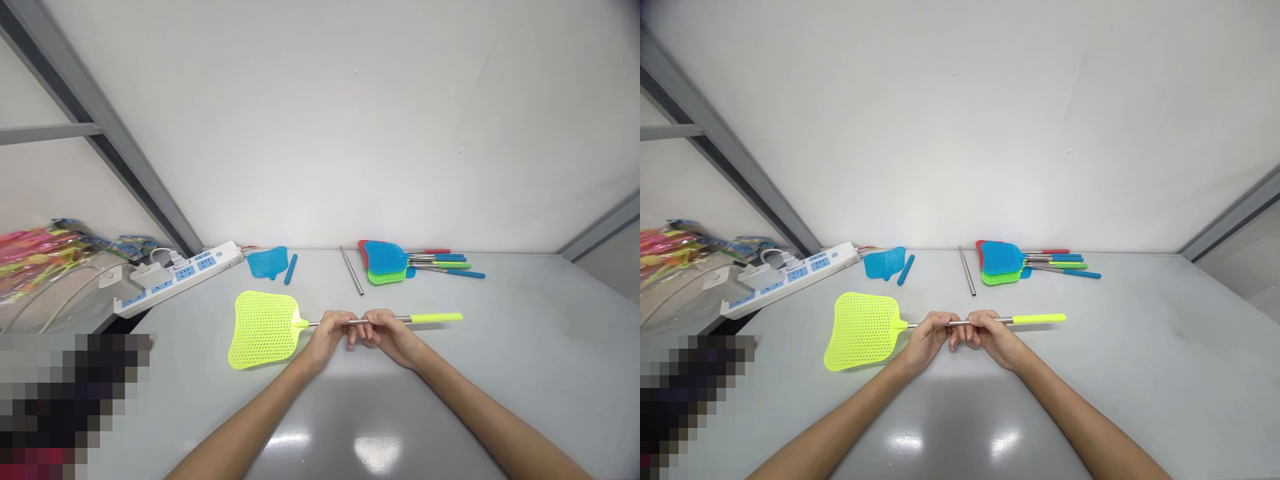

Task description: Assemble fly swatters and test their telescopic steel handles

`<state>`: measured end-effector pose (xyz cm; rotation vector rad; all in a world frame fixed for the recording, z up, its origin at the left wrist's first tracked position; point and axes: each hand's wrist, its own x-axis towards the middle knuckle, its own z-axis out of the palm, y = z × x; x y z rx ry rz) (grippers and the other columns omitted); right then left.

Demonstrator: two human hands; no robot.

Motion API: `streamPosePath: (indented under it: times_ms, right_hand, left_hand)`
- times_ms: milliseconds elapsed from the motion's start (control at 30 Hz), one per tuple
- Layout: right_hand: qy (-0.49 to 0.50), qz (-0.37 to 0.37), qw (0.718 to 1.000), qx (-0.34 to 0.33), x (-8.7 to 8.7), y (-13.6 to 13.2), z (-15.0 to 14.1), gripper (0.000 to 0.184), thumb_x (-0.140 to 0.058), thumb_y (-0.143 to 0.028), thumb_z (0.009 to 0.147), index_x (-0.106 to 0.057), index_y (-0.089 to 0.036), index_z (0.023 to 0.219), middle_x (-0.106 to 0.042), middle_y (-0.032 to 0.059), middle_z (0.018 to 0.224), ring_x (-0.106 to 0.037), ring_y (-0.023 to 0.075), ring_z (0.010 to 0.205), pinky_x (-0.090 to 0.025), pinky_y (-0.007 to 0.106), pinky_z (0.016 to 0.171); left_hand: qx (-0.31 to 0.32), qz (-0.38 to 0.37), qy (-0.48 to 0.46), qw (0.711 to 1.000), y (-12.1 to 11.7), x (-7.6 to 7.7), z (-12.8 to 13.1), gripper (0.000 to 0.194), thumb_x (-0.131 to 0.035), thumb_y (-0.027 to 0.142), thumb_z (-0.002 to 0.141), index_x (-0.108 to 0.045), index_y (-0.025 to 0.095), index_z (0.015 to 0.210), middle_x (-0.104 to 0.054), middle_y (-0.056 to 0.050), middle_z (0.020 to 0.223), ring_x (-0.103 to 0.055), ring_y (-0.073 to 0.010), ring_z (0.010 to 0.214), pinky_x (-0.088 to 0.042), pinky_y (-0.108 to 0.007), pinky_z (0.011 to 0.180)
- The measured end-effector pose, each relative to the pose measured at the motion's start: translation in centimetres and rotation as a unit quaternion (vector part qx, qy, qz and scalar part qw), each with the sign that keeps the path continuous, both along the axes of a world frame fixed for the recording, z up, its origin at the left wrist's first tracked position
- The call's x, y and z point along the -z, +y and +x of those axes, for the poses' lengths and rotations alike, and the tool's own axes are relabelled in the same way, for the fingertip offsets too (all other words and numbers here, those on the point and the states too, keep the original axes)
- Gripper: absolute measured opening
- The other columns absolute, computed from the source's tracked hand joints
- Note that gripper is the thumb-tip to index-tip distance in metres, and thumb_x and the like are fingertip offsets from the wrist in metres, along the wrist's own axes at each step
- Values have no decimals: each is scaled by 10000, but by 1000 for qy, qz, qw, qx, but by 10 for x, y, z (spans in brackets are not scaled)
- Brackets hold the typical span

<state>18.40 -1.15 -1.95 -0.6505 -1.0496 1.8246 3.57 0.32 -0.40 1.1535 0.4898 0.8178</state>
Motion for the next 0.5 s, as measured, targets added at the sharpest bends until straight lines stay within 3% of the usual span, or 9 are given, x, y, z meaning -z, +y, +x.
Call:
streamPosePath:
  times_ms: [300,500]
  right_hand:
    - [10,-8,1000,-7,-3,-2,0,282,-402,-212,754,-519,-129,511,-381,0,482,-405,116,491,-229,265,490]
    - [9,-7,1000,-8,-3,-1,0,282,-411,-227,751,-517,-131,508,-392,3,481,-389,114,485,-233,264,488]
  left_hand:
    - [28,-6,-15,999,-1,3,-1,252,-338,73,559,-572,101,650,-488,-30,553,-428,-114,510,-340,-272,587]
    - [26,-16,9,1000,-1,3,-1,198,-364,56,554,-544,114,611,-474,-13,544,-409,-96,493,-339,-253,564]
